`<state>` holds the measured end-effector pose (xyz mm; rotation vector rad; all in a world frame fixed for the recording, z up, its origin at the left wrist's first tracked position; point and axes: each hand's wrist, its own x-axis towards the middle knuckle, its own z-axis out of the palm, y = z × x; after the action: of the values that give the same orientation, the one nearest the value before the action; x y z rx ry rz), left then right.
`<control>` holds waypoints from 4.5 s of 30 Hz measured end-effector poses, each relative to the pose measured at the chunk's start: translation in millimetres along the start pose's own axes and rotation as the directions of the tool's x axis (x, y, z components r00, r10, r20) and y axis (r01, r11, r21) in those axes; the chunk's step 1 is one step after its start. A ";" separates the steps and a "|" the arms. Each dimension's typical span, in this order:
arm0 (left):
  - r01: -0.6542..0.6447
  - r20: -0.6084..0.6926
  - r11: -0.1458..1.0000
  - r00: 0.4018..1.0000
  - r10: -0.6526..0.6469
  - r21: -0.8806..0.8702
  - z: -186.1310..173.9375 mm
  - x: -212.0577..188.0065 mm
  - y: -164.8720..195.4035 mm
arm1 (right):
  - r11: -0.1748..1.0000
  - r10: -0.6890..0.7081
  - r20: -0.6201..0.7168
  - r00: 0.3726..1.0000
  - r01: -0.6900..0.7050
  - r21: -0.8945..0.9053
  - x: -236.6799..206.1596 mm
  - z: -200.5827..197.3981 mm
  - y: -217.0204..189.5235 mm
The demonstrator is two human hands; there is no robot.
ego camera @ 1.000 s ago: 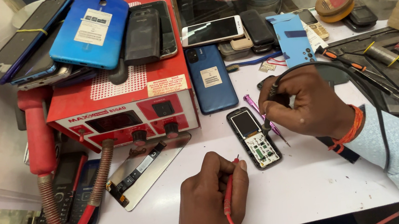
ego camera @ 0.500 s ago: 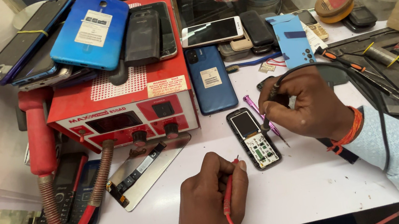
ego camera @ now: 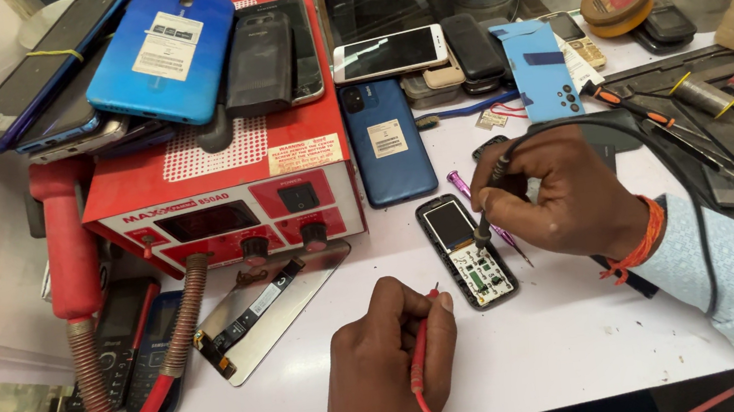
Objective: The person removes the back cover of a mobile phone, then uses a screwdriver to adjust components on the motherboard. They then use a multimeter to test electrical connections on the circuit board.
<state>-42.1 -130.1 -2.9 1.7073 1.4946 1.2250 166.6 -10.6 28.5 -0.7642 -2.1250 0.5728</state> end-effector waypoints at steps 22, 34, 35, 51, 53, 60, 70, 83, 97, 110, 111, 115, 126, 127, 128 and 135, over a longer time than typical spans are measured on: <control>0.001 0.000 1.000 1.000 -0.001 -0.003 -0.1 -0.2 0.6 | 1.000 -0.017 0.015 1.000 0.017 -0.003 -1.5 -3.7 -4.4; 0.044 0.016 0.999 0.999 -0.044 0.003 1.1 -0.1 1.1 | 0.999 0.047 0.062 0.997 -0.047 0.005 -1.2 -3.1 -10.0; 0.031 0.013 1.000 0.999 -0.031 0.005 1.2 0.0 0.9 | 0.994 0.112 0.073 0.991 -0.111 -0.014 -1.5 -2.3 -10.5; 0.052 0.026 0.999 0.998 -0.052 0.011 -0.2 0.4 3.0 | 1.000 0.009 0.044 0.999 -0.009 -0.018 -1.0 -1.7 -8.8; 0.053 0.025 0.998 0.998 -0.054 0.021 -0.2 0.5 2.9 | 1.000 0.007 0.034 0.999 -0.006 -0.009 -0.8 -2.3 -8.7; 0.053 0.031 0.998 0.998 -0.053 0.021 -0.3 0.6 2.6 | 1.000 0.016 0.053 0.998 -0.017 0.019 -2.3 -2.4 -10.0; 0.059 0.038 0.998 0.998 -0.059 0.014 0.0 -0.1 2.3 | 1.000 0.022 0.076 0.997 -0.023 0.016 -2.6 -0.9 -10.2; -0.013 0.001 1.000 1.000 0.013 0.001 1.0 -1.2 -0.6 | 1.000 0.015 0.067 0.998 -0.014 -0.018 2.1 -14.6 -8.6; 0.023 0.018 0.999 1.000 -0.024 0.024 -0.1 -0.5 2.6 | 0.999 0.024 0.101 0.995 -0.020 -0.034 2.3 -6.7 -8.8; -0.003 0.012 1.000 1.000 0.003 0.011 -1.0 -0.2 3.7 | 1.000 0.017 0.108 0.994 -0.015 -0.018 2.2 -7.3 -7.5; -0.004 0.012 1.000 1.000 0.004 0.012 -1.0 -0.1 3.5 | 1.000 0.009 0.108 0.994 -0.006 -0.028 2.3 -8.0 -7.3; 0.033 0.023 0.999 0.999 -0.034 0.023 -0.4 -0.4 3.2 | 1.000 0.002 0.116 0.993 -0.003 0.014 2.4 -10.2 -6.6; 0.016 0.018 0.999 1.000 -0.017 0.033 -0.7 -0.6 2.0 | 0.999 0.043 0.151 0.988 -0.038 -0.038 1.4 -9.2 -8.6; 0.035 0.025 0.998 0.999 -0.037 0.043 -0.6 -0.6 2.1 | 0.999 0.050 0.158 0.986 -0.048 -0.014 1.5 -8.8 -8.5; 0.012 0.021 0.999 1.000 -0.012 0.030 -0.6 -0.5 2.1 | 0.998 0.057 0.165 0.985 -0.060 0.010 1.6 -8.2 -8.5; -0.020 0.006 1.000 1.000 0.020 0.022 -0.2 -0.4 1.6 | 0.997 0.074 0.171 0.983 -0.076 0.008 0.9 -10.1 -7.0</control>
<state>-41.6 -130.9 -1.6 1.7423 1.4962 1.2179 171.9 -13.6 39.2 -0.8154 -2.2529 0.7154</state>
